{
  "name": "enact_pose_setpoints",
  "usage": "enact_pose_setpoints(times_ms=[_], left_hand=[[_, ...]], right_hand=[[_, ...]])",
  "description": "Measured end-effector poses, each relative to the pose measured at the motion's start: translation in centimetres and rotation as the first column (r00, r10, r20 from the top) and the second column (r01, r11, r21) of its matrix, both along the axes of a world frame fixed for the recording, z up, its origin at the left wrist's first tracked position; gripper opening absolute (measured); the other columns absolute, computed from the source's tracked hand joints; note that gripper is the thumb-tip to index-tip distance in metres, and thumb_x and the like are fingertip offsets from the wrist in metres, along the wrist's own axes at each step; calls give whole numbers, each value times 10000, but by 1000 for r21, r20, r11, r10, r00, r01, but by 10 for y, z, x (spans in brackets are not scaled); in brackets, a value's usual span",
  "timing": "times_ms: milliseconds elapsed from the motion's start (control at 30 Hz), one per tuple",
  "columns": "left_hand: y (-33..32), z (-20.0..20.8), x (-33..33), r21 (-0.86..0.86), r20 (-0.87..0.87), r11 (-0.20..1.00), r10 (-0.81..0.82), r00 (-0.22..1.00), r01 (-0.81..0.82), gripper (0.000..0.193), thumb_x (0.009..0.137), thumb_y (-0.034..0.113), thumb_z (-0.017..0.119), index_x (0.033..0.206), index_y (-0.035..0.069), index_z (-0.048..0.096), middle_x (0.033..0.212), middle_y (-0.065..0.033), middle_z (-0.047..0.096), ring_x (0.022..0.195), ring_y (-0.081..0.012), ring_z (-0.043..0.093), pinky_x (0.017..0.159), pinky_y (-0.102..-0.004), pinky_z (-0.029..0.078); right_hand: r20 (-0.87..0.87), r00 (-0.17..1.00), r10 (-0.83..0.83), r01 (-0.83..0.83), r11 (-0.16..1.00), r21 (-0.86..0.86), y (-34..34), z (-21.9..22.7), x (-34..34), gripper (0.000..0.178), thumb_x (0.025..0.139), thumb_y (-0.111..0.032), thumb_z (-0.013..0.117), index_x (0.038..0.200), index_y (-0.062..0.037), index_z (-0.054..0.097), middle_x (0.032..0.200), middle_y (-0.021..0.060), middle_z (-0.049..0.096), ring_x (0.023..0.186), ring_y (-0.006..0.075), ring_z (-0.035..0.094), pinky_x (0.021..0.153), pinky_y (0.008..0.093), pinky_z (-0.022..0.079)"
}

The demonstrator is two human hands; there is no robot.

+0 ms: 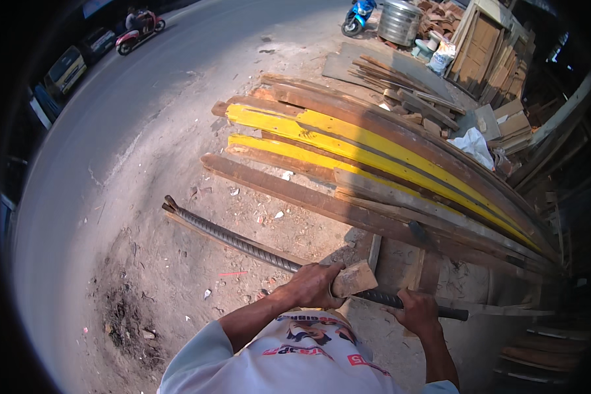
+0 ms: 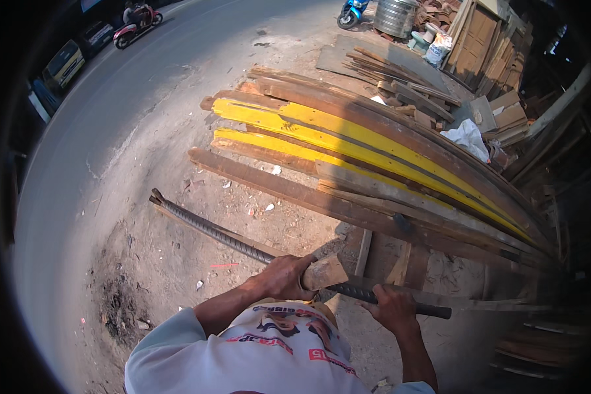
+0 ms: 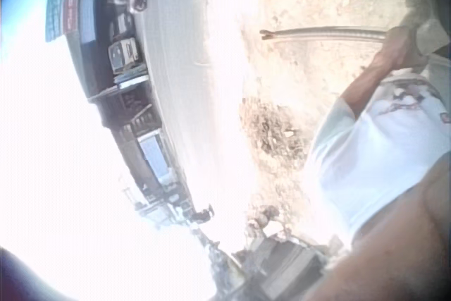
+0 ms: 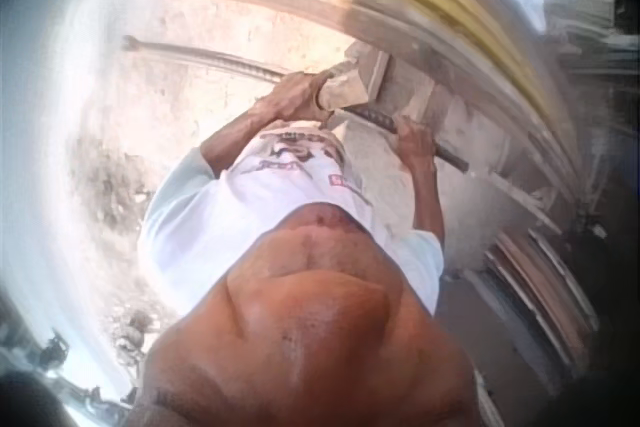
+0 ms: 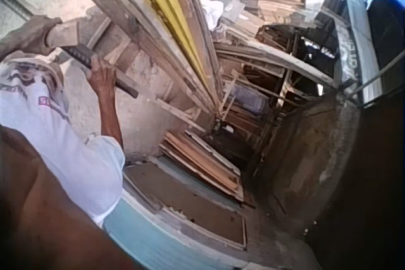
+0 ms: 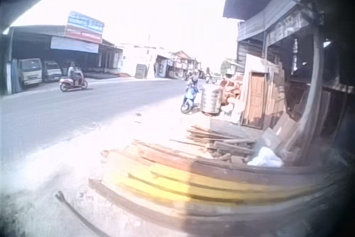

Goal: The person bends long metal rods using a wooden plank as a lever and a wooden block as a fulcrum. They repeatedly position the rod, apply downward force to bend it, and then use a hammer to strike the bent section. The person also uses pliers to adjust the rod's position on the workbench.

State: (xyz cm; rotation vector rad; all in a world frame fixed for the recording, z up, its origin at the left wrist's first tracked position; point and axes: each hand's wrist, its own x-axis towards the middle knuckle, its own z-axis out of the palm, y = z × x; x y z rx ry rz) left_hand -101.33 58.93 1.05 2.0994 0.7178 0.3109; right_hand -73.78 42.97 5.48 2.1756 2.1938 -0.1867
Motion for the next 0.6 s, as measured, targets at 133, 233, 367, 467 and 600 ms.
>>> enact_pose_setpoints(times_ms=[133,233,367,467,600], left_hand=[[-1,14,-15,-56,154,998,-9,988,18,442,707,231,801,1042,31,594,828,-203,692,820,-418,703,739,-505,547],[-13,-57,-2,51,-54,996,-64,996,67,429,707,241,796,1017,32,584,817,-201,684,823,-411,700,743,-508,536],[-12,-26,2,-6,48,1000,22,999,-22,473,713,267,803,1063,31,591,890,-218,688,913,-418,681,806,-507,523],[0,10,11,16,-16,998,54,998,-54,552,703,237,832,1159,27,603,978,-228,695,936,-425,674,828,-493,536],[-7,-61,31,-260,-30,944,204,978,-205,549,701,172,844,1165,12,600,969,-225,707,946,-391,703,824,-465,571]], right_hand=[[64,995,-72,73,997,-9,-8,24,-22,434,798,-408,849,889,-62,603,792,152,671,728,383,686,644,494,524],[51,997,60,-60,998,1,-14,-74,-3,454,785,-399,855,833,-77,538,736,136,629,703,359,687,596,472,525],[-26,999,21,-21,1000,1,-1,-32,2,439,787,-398,854,856,-81,558,757,147,654,701,350,696,598,475,532],[-66,997,37,-32,996,81,10,1,8,457,810,-475,819,837,-93,569,760,98,670,673,289,705,571,419,539],[-93,996,-7,-1,997,-81,0,-89,28,396,818,-410,788,925,-84,590,762,117,703,761,350,728,631,469,562]])
